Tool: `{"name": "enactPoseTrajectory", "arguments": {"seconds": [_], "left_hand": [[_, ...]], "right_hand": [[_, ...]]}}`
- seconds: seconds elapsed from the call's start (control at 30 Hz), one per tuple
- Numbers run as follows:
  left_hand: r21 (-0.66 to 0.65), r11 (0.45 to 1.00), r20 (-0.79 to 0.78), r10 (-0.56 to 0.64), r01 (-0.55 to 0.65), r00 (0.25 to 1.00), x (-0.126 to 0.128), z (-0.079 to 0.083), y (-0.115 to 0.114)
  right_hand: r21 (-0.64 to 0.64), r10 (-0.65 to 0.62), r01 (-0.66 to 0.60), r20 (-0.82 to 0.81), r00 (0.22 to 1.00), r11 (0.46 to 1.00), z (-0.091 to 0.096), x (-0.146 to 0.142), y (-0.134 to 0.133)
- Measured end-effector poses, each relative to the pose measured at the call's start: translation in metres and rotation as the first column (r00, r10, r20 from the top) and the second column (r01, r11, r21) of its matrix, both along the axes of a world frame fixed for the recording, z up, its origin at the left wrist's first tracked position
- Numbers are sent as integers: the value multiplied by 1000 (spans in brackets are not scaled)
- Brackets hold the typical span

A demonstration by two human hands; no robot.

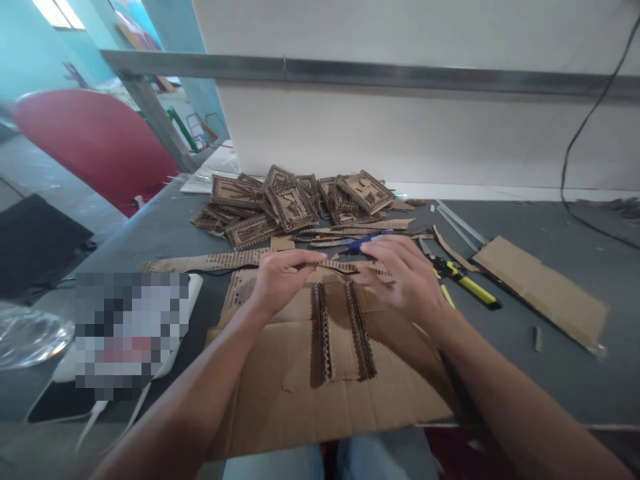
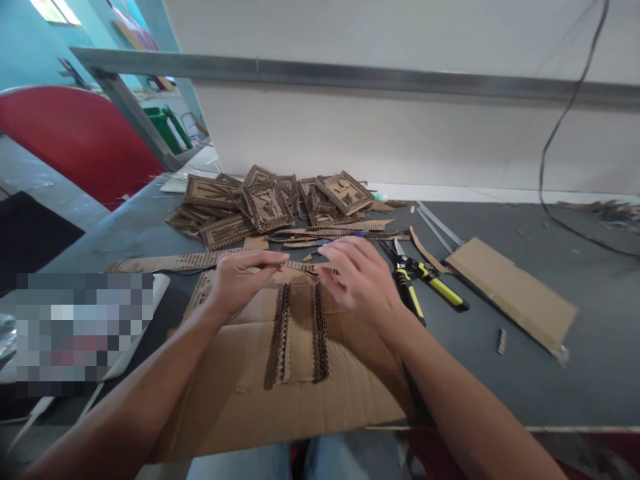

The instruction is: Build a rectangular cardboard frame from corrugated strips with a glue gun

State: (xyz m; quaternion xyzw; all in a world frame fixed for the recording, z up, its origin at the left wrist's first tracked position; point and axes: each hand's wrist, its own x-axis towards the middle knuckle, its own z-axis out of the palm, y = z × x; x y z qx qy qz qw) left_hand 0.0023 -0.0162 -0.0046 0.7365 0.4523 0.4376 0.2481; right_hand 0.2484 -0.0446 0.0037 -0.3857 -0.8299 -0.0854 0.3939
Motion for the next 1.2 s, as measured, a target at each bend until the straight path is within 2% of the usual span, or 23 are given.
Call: {"name": "enactPoseTrajectory", "arguments": {"seconds": [0.13,0.23,0.4,0.5,0.6,0.83,1.0,1.2], "left_hand": [[16,999,12,-49,49,999,1,-3,0],[-40,993,-19,-109,108,994,1,-4,0],[-159,984,-178,-104,75,979,0,0,3],[-197,977,-221,-126,83,967,-2,4,5],[-260,957,-257,-199,130,946,-3,4,6],[-367,898,-209,-332,241,920,-2,3,5],[-436,868,-199,-352,239,915,-3,5,5],[-322,879,-198,-425,351,883,-3,4,4]], "right_hand": [[-130,70,-57,99,993,990,-13,-12,0],[-203,114,-78,174,978,976,-21,-7,3],[-122,58,-22,300,952,992,-14,4,5],[-140,125,-84,317,940,987,-9,6,5],[-186,189,-137,297,936,973,-9,6,6],[-184,199,-150,287,937,971,-10,8,8],[-199,260,-207,296,919,958,-9,7,8],[-215,268,-204,335,903,955,-7,6,7]]}}
